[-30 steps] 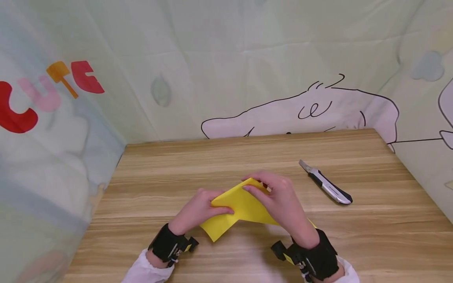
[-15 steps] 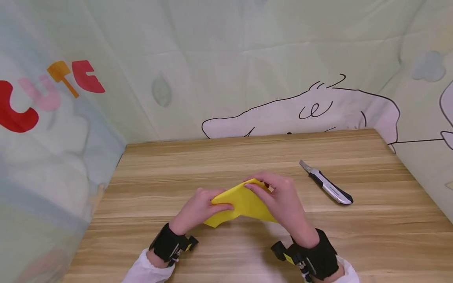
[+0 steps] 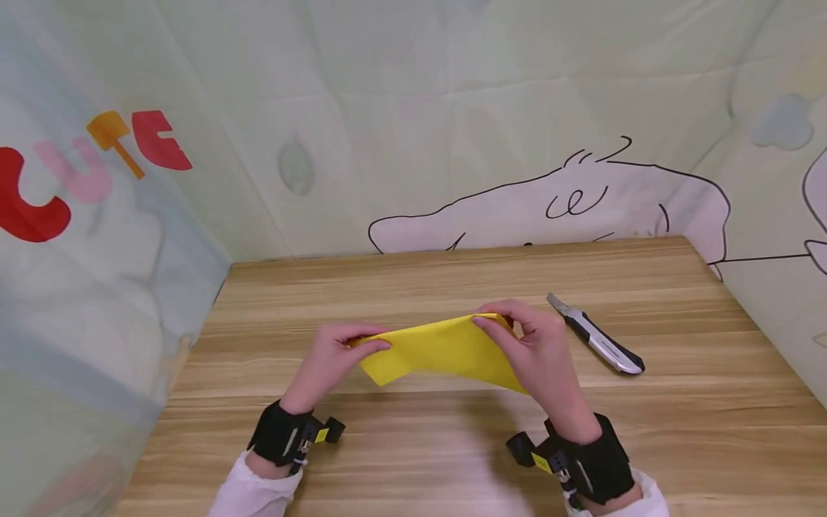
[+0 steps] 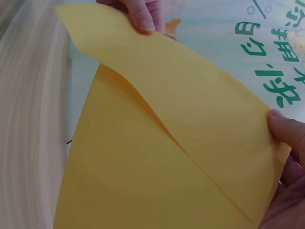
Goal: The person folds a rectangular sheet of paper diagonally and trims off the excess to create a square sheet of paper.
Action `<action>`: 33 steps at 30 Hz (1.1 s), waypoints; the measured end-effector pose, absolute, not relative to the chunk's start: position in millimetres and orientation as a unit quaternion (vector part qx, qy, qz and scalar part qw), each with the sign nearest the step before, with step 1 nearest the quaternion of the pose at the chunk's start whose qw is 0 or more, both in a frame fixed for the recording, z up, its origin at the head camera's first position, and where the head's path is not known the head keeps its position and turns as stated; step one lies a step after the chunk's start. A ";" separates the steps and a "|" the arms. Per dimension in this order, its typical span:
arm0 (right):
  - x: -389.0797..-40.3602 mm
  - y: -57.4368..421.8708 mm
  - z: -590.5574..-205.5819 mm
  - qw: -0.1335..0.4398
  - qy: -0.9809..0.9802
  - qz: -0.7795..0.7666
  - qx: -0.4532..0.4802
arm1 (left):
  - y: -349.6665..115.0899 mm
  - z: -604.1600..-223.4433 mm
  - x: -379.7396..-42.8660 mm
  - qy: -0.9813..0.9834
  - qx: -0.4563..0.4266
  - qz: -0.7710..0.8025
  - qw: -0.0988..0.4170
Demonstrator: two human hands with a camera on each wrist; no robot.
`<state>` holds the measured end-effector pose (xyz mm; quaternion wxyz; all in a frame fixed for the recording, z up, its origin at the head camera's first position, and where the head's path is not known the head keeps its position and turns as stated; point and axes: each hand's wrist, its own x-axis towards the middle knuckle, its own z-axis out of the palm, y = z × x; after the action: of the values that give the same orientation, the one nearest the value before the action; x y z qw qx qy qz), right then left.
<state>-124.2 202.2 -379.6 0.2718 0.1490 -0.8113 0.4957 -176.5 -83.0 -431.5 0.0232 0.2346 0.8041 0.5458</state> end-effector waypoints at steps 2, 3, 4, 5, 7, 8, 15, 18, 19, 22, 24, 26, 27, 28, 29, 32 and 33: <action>-124.5 203.0 -379.2 0.273 -0.820 0.482 0.141 | -85.6 -429.5 -177.3 0.795 0.221 0.565 0.026; -124.5 203.7 -378.9 0.273 -0.825 0.476 0.135 | -86.8 -428.4 -177.8 0.789 0.216 0.574 0.025; -124.6 204.6 -379.0 0.273 -0.828 0.471 0.131 | -88.0 -427.6 -178.4 0.784 0.214 0.582 0.026; -124.7 205.7 -379.3 0.273 -0.831 0.467 0.128 | -89.1 -426.7 -179.2 0.780 0.214 0.588 0.025; -124.7 208.2 -379.4 0.271 -0.834 0.464 0.124 | -91.2 -425.0 -180.6 0.775 0.215 0.594 0.025; -124.6 209.3 -379.3 0.272 -0.835 0.462 0.124 | -91.9 -424.6 -181.2 0.773 0.216 0.596 0.024; -126.1 213.4 -377.7 0.286 -0.829 0.451 0.165 | -94.4 -419.5 -182.0 0.774 0.217 0.594 -0.014; -127.2 214.6 -377.2 0.291 -0.835 0.428 0.187 | -95.8 -417.7 -181.2 0.779 0.218 0.586 -0.047; -127.5 215.0 -377.3 0.291 -0.837 0.422 0.192 | -96.4 -417.5 -181.1 0.782 0.217 0.582 -0.054; -128.0 215.7 -377.0 0.291 -0.842 0.407 0.202 | -97.9 -416.6 -180.7 0.792 0.208 0.570 -0.066; -128.1 215.0 -377.4 0.299 -0.840 0.403 0.208 | -98.7 -416.3 -180.5 0.798 0.201 0.563 -0.070; -127.5 213.5 -377.7 0.312 -0.835 0.398 0.219 | -98.4 -415.4 -179.6 0.807 0.199 0.551 -0.075; -127.5 212.4 -378.2 0.322 -0.829 0.394 0.230 | -97.9 -415.2 -178.8 0.812 0.200 0.542 -0.079; -127.6 210.8 -378.7 0.333 -0.823 0.391 0.245 | -96.7 -414.8 -177.7 0.818 0.207 0.530 -0.085; -127.4 208.7 -379.1 0.342 -0.816 0.387 0.260 | -95.1 -415.0 -176.3 0.824 0.216 0.516 -0.092; -125.3 199.4 -380.5 0.352 -0.798 0.376 0.312 | -86.9 -415.2 -170.8 0.828 0.262 0.485 -0.107; -124.7 195.3 -381.1 0.353 -0.793 0.370 0.330 | -83.5 -415.5 -168.9 0.823 0.283 0.481 -0.111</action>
<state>-124.7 195.3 -381.1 0.3535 0.3298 -0.7932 0.3702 -168.9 -83.5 -415.5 -0.1113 0.2827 0.8226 0.4807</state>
